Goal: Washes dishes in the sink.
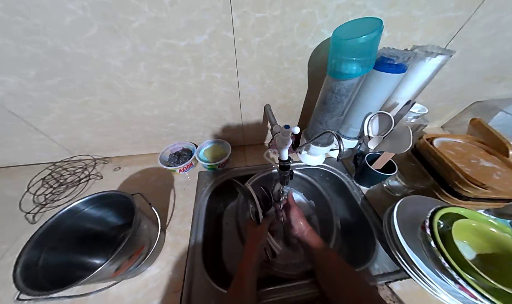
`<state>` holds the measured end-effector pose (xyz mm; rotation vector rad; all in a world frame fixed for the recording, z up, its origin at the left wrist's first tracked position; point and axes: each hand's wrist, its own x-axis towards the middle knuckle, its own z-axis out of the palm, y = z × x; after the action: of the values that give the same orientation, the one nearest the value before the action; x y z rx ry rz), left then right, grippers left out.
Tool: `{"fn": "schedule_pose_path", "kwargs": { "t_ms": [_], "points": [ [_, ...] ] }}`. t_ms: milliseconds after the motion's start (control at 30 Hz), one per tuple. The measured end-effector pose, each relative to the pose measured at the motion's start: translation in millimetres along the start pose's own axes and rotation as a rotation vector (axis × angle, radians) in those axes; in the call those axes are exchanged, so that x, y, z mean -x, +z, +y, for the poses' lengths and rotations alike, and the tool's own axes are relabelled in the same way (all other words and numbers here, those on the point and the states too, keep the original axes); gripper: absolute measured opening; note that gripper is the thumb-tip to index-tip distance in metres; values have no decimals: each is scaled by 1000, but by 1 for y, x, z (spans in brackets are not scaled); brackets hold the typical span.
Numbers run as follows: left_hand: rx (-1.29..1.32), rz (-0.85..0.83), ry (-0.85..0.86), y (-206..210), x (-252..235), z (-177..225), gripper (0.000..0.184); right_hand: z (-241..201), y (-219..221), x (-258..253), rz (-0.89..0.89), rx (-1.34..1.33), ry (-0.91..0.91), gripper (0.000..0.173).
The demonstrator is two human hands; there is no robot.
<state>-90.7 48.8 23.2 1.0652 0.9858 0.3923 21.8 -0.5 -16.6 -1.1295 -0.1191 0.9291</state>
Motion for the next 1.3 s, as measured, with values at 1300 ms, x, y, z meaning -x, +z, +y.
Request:
{"fn": "schedule_pose_path", "kwargs": {
  "t_ms": [1300],
  "points": [
    [-169, 67, 76, -2, -3, -2, 31, 32, -20, -20, -319, 1699, 170, 45]
  ]
}}
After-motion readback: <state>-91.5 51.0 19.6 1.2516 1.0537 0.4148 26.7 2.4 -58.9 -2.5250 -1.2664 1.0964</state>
